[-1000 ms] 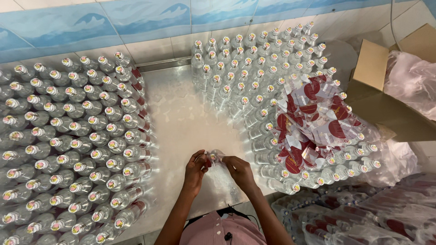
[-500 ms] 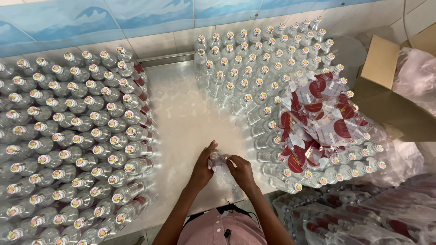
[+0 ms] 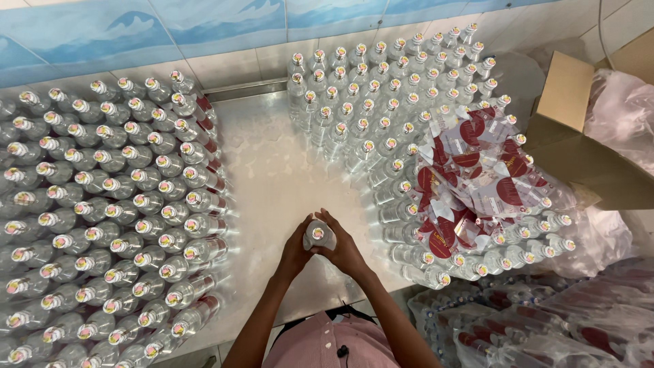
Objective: The person picks up clear plastic bottles from a large group on a metal table and wraps them individually in red and white plastic sleeves. The person then places the wrapped bottles into a separate pile on the table. The process is repeated continuously throughout the video.
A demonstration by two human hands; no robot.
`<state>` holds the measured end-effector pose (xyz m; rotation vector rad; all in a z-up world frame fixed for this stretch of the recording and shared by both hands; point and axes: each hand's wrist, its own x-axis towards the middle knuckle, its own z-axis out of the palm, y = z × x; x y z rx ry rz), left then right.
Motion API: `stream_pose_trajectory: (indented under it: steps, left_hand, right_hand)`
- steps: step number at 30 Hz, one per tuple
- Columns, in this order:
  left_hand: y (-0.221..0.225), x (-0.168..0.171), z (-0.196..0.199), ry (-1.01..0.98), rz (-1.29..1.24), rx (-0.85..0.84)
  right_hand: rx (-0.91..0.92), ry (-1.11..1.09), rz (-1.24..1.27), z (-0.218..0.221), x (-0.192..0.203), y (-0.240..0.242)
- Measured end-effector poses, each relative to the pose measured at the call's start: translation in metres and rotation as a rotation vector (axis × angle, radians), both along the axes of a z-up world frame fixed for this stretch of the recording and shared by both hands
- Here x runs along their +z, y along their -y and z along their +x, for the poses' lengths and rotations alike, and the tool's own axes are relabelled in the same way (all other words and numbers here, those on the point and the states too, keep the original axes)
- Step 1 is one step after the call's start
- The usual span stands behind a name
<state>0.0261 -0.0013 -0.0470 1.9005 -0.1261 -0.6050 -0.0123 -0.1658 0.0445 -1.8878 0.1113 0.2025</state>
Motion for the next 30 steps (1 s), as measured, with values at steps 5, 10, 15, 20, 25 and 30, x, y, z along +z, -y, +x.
stream_pose_trajectory:
  steps: [5,10,15,20,25,30]
  left_hand:
    - [0.002,-0.051,-0.004,0.074,0.017,0.000]
    - [-0.016,-0.002,-0.011,0.112,-0.101,0.077]
    - [-0.005,0.051,-0.022,0.258,-0.260,0.066]
    - [0.012,0.020,-0.018,0.378,-0.131,0.083]
    - [0.007,0.001,-0.023,0.492,-0.045,0.097]
    - [-0.026,0.012,-0.045,0.572,-0.053,0.229]
  right_hand:
    - [-0.025,-0.053,0.041,0.002,-0.042,-0.002]
    - [-0.062,-0.072,0.088,0.006,-0.064,0.001]
    - [-0.036,-0.057,0.042,0.004,-0.058,-0.002]
    - [-0.041,-0.065,0.001,0.005,-0.075,0.002]
    - [-0.023,-0.041,-0.009,0.000,-0.073,-0.003]
    - [0.157,-0.107,-0.033,-0.001,-0.044,-0.025]
